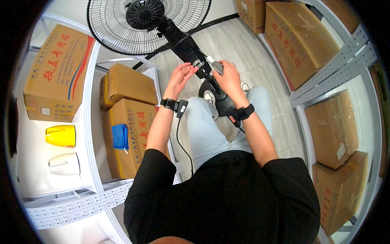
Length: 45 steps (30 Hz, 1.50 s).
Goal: The person sits on the floor and uses a screwdriver to tighten screws on the base and neck of a standing fan. They adjust the fan's position and continue securing components throughout the clip.
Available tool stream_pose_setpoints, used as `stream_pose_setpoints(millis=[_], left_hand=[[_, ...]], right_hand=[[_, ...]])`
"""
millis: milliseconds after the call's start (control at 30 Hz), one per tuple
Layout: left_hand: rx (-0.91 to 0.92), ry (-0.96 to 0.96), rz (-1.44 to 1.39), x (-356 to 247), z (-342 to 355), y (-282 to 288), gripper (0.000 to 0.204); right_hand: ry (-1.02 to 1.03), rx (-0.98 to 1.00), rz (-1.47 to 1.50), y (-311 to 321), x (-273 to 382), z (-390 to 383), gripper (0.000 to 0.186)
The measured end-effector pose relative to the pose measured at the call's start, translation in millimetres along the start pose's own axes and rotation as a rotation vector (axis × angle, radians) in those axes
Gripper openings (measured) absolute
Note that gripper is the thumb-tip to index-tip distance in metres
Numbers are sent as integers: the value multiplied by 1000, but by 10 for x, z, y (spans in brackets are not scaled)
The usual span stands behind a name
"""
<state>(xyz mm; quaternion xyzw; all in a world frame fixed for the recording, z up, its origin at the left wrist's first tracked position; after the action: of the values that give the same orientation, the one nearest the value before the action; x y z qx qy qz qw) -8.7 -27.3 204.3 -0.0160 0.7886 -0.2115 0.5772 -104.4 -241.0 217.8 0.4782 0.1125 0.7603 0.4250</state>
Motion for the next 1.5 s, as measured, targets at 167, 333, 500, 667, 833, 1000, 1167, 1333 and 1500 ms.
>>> stream_pose_setpoints(millis=[167,333,500,667,833,1000,1167,1333,1500], left_hand=[[-40,-23,-139,54,76,41,23],[-54,-10,-199,99,165,80,18],[-70,-23,-260,122,196,36,19],[-80,-27,-251,145,176,-66,19],[-83,-48,-269,205,245,2,20],[-36,-30,-231,198,247,-100,20],[-1,-18,-165,122,207,-106,21],[37,16,5,-43,149,-81,22],[96,14,83,-185,135,-143,19]], right_hand=[[-692,376,901,-49,-5,31,41],[-767,364,1013,-74,-21,20,40],[-739,327,936,23,-35,-69,39],[-642,315,797,298,2,-268,36],[-550,366,708,480,140,-335,33],[-533,360,676,480,116,-375,35],[-443,340,565,483,107,-385,37],[-302,248,497,596,185,-375,34],[-240,187,450,638,236,-397,34]])
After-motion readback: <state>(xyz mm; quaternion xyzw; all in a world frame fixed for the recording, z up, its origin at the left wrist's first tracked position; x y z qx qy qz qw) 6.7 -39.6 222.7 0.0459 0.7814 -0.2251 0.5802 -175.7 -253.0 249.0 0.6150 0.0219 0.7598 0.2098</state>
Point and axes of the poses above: each hand's wrist, its own z-axis towards the middle knuckle, its own y-axis out of the back of the hand, x = y × z, the point moved 3 cm from there along z, towards the middle knuckle, and after that the axes turned 2 degrees about z, right-handed, at the moved point
